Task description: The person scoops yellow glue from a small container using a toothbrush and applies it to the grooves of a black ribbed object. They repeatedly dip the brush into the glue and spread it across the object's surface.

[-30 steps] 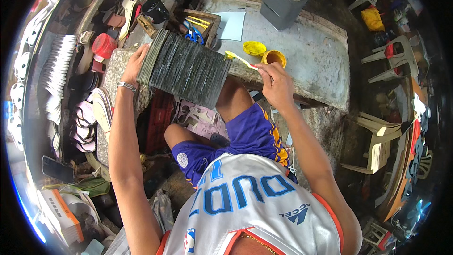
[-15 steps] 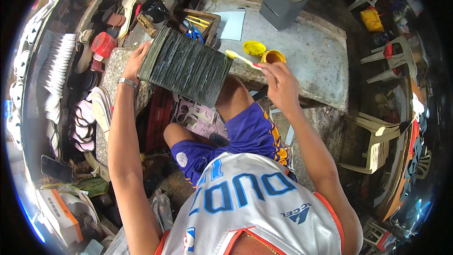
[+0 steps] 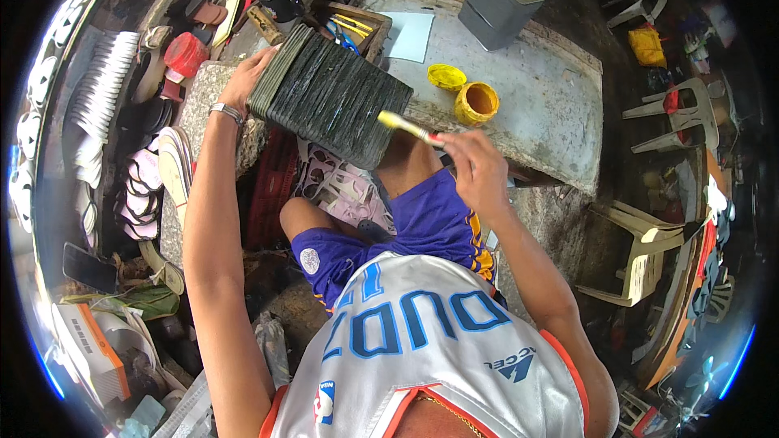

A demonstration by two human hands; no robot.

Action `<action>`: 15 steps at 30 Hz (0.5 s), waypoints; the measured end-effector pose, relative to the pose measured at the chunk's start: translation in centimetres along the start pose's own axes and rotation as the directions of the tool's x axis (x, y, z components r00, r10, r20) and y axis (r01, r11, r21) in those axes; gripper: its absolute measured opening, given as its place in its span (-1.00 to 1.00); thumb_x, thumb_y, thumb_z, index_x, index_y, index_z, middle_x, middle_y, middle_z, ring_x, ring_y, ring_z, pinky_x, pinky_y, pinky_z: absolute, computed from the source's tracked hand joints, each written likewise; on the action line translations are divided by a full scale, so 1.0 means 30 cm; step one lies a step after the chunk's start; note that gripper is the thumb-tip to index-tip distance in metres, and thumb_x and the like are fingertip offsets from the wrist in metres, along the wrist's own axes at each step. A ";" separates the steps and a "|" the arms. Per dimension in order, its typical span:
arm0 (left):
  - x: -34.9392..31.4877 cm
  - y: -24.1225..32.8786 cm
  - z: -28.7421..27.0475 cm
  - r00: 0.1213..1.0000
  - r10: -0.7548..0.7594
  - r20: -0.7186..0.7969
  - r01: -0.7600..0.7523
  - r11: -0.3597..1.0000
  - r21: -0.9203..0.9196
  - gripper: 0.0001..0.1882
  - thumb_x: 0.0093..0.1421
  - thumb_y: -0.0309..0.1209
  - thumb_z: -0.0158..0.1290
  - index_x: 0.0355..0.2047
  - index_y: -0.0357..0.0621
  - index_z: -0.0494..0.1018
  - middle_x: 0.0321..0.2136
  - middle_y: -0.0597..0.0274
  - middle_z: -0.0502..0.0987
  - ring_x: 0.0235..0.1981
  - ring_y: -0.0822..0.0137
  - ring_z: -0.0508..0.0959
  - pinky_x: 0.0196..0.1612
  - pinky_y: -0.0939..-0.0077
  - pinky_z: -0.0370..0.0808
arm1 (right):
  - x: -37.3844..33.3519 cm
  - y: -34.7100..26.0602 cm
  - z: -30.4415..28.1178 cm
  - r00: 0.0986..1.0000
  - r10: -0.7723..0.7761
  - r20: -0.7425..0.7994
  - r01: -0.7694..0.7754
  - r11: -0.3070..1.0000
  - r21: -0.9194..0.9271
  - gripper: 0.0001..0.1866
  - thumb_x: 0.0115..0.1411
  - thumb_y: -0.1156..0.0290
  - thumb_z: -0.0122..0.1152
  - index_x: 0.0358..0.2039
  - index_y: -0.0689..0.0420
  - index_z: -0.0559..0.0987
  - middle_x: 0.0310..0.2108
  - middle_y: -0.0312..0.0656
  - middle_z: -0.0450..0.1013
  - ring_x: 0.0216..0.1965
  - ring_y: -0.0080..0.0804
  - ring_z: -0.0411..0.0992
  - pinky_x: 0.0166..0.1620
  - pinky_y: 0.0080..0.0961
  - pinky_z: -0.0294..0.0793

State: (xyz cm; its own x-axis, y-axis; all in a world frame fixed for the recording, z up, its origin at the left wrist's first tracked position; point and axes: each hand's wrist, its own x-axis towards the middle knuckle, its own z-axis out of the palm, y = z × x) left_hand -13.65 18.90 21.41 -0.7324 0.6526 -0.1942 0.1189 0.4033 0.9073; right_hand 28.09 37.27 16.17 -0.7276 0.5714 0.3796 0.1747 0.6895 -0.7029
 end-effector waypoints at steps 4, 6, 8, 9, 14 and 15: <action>0.016 -0.005 -0.022 0.998 0.013 0.069 -0.016 0.999 0.042 -0.44 0.60 -0.03 0.02 0.36 -0.19 0.52 0.20 0.23 0.61 0.19 0.40 0.55 0.27 0.48 0.45 | -0.046 -0.017 0.027 0.996 -0.031 0.081 0.036 0.998 -0.050 -0.70 0.27 0.51 0.36 -0.01 -0.05 0.77 -0.25 -0.18 0.56 -0.26 -0.08 0.61 -0.20 -0.18 0.63; 0.021 -0.014 -0.033 0.997 0.000 0.081 -0.006 0.997 0.078 -0.41 0.60 -0.01 0.01 0.39 -0.19 0.50 0.28 0.17 0.59 0.25 0.36 0.54 0.33 0.47 0.42 | -0.108 -0.046 0.018 0.959 -0.215 0.185 0.232 0.970 -0.076 -0.69 0.25 0.50 0.37 -0.02 -0.07 0.78 -0.25 -0.20 0.55 -0.27 -0.10 0.60 -0.22 -0.19 0.62; 0.027 -0.017 -0.035 0.996 -0.016 0.090 0.009 0.997 0.080 -0.40 0.60 0.00 0.00 0.39 -0.19 0.50 0.27 0.17 0.60 0.24 0.35 0.55 0.32 0.46 0.42 | -0.120 -0.057 0.013 0.913 -0.364 0.186 0.373 0.928 -0.014 -0.66 0.20 0.51 0.39 -0.02 -0.11 0.78 -0.26 -0.24 0.55 -0.29 -0.14 0.58 -0.26 -0.20 0.60; 0.029 -0.017 -0.034 0.995 -0.033 0.089 0.026 0.997 0.078 -0.40 0.60 0.00 0.00 0.39 -0.19 0.50 0.27 0.17 0.60 0.24 0.35 0.55 0.32 0.46 0.42 | -0.118 -0.060 0.009 0.954 -0.253 0.160 0.262 0.964 -0.038 -0.66 0.20 0.51 0.39 -0.02 -0.11 0.78 -0.26 -0.23 0.55 -0.29 -0.14 0.58 -0.27 -0.20 0.60; 0.031 -0.012 -0.018 0.996 0.056 0.070 -0.061 0.996 0.065 -0.47 0.59 0.00 0.05 0.30 -0.12 0.60 0.07 0.30 0.69 0.06 0.46 0.59 0.18 0.50 0.50 | -0.032 -0.048 0.032 0.996 0.048 -0.072 -0.054 0.995 -0.085 -0.63 0.20 0.54 0.37 -0.02 -0.13 0.78 -0.25 -0.23 0.54 -0.28 -0.15 0.59 -0.28 -0.23 0.60; 0.036 -0.012 -0.015 0.997 0.050 0.067 -0.054 0.997 0.063 -0.47 0.59 0.00 0.05 0.30 -0.12 0.60 0.07 0.29 0.69 0.06 0.45 0.59 0.19 0.50 0.50 | -0.027 -0.052 0.037 0.999 -0.040 -0.017 0.039 0.996 -0.080 -0.64 0.20 0.54 0.37 -0.02 -0.13 0.78 -0.25 -0.22 0.54 -0.28 -0.15 0.59 -0.28 -0.23 0.60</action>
State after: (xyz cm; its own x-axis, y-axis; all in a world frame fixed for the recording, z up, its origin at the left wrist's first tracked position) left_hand -14.78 19.16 21.03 -0.6793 0.7131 -0.1734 0.1999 0.4072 0.8912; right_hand 27.68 35.23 16.28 -0.7228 0.5506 0.4175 0.1986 0.7443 -0.6376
